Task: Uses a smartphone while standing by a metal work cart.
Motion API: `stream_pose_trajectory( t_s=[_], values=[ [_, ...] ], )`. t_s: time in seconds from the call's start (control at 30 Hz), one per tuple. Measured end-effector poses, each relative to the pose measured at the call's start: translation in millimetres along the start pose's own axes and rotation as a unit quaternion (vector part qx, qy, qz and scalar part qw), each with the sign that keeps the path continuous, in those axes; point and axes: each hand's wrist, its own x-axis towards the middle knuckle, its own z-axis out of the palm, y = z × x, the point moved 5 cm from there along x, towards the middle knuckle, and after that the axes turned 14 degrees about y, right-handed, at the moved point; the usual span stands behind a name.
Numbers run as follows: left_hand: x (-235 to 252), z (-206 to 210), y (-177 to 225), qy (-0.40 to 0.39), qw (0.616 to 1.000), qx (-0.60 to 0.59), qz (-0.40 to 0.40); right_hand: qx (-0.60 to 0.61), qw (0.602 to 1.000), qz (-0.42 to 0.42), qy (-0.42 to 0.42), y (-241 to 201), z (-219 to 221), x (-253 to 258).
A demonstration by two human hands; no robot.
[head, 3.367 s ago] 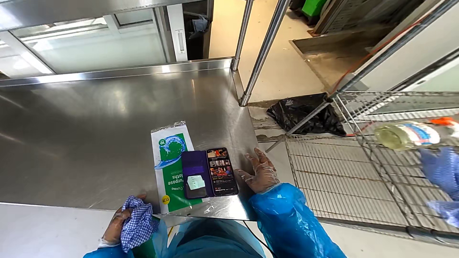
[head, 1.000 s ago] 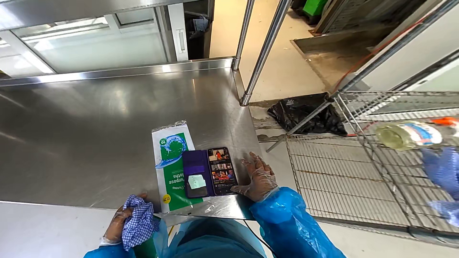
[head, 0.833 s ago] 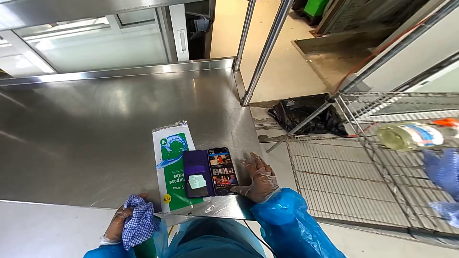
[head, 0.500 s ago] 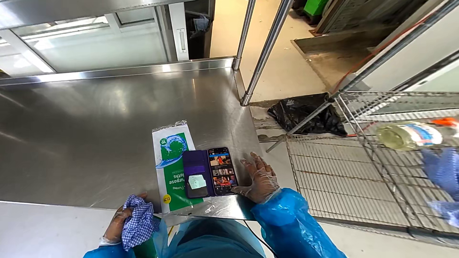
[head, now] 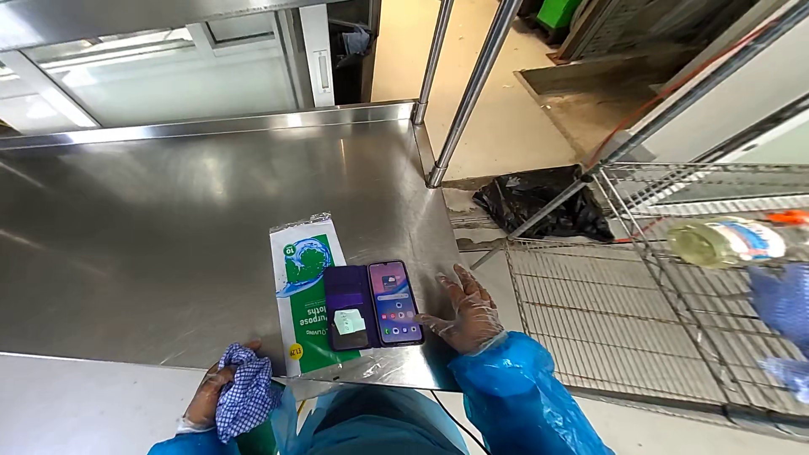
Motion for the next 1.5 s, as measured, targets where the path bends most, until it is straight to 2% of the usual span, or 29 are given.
stream_pose_trajectory(
  t_s=[0.3, 0.53, 0.7, 0.77, 0.87, 1.03, 1.17, 1.23, 1.33, 1.5],
  values=[
    [-0.4, 2.1, 0.9, -0.011, 1.0, -0.009, 0.012, -0.012, 1.0, -0.005, -0.007, -12.0, 7.6, 7.6],
    [-1.0, 1.9, 1.5, 0.016, 1.0, 0.0, 0.0, -0.025, 1.0, -0.004, -0.011, -14.1, 9.8, 6.9],
    [-1.3, 1.8, 1.1, 0.026, 1.0, 0.005, -0.006, -0.054, 0.996, -0.048, -0.055, -27.4, 24.8, -4.3],
    [-1.4, 0.8, 0.9, 0.026, 1.0, -0.002, -0.005, -0.076, 0.992, -0.048, -0.091, -29.9, 30.0, -5.7],
    [-3.6, 3.1, 2.3, 0.046, 0.999, 0.003, -0.007, -0.086, 0.991, -0.043, -0.096, -29.4, 30.7, -4.7],
    [-1.9, 2.6, 0.6, 0.047, 0.999, 0.006, -0.011, -0.087, 0.99, -0.045, -0.103, -30.4, 31.9, -4.9],
    [1.6, -1.6, -3.4, 0.006, 1.0, -0.004, 0.001, -0.093, 0.988, -0.042, -0.113, -30.0, 33.1, -5.1],
    [-5.4, 5.6, 4.4, 0.04, 0.999, -0.005, 0.007, -0.055, 0.994, -0.056, -0.071, -29.8, 29.0, -5.8],
    [-7.7, 7.8, 6.5, 0.054, 0.999, 0.003, 0.006, 0.05, 0.994, -0.083, 0.05, -31.3, 13.8, -6.4],
    [-0.4, 1.4, -1.4, 0.007, 1.0, -0.002, 0.002, 0.03, 0.996, -0.048, 0.07, -21.9, 1.8, 10.5]
  ],
)
